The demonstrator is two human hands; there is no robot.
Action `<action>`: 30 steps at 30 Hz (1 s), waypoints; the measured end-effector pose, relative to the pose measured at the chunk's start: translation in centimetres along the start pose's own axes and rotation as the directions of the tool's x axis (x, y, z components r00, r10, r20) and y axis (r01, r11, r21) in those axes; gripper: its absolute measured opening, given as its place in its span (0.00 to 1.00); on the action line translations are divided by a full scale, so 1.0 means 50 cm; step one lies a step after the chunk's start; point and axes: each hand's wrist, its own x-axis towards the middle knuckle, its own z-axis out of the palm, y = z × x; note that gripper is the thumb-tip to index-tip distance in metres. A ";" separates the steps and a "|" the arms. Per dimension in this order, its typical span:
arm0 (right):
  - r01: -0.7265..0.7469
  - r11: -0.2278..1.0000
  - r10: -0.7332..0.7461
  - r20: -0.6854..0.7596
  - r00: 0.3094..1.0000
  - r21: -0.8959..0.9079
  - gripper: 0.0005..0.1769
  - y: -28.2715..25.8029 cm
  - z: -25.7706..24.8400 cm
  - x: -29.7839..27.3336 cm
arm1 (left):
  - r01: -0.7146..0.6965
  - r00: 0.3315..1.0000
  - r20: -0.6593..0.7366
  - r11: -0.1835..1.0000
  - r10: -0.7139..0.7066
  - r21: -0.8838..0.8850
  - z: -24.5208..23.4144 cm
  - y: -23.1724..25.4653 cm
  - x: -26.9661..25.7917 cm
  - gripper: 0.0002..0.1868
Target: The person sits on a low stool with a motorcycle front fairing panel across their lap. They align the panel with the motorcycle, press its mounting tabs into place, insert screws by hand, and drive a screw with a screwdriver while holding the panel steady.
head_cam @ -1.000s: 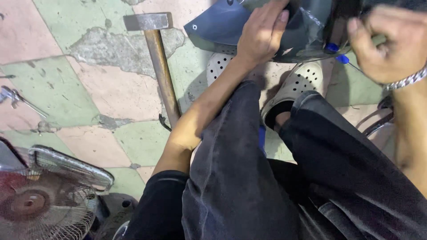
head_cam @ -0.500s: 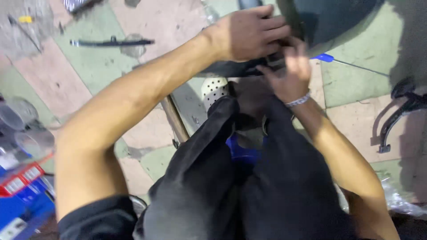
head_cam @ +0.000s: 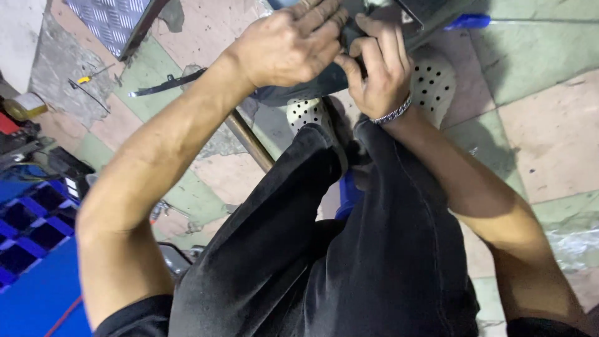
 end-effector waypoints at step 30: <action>0.011 0.971 -0.034 0.093 0.995 0.240 0.13 0.031 -0.040 -0.004 | 0.295 0.947 0.054 0.790 -0.317 -0.537 -0.054 0.007 0.037 0.35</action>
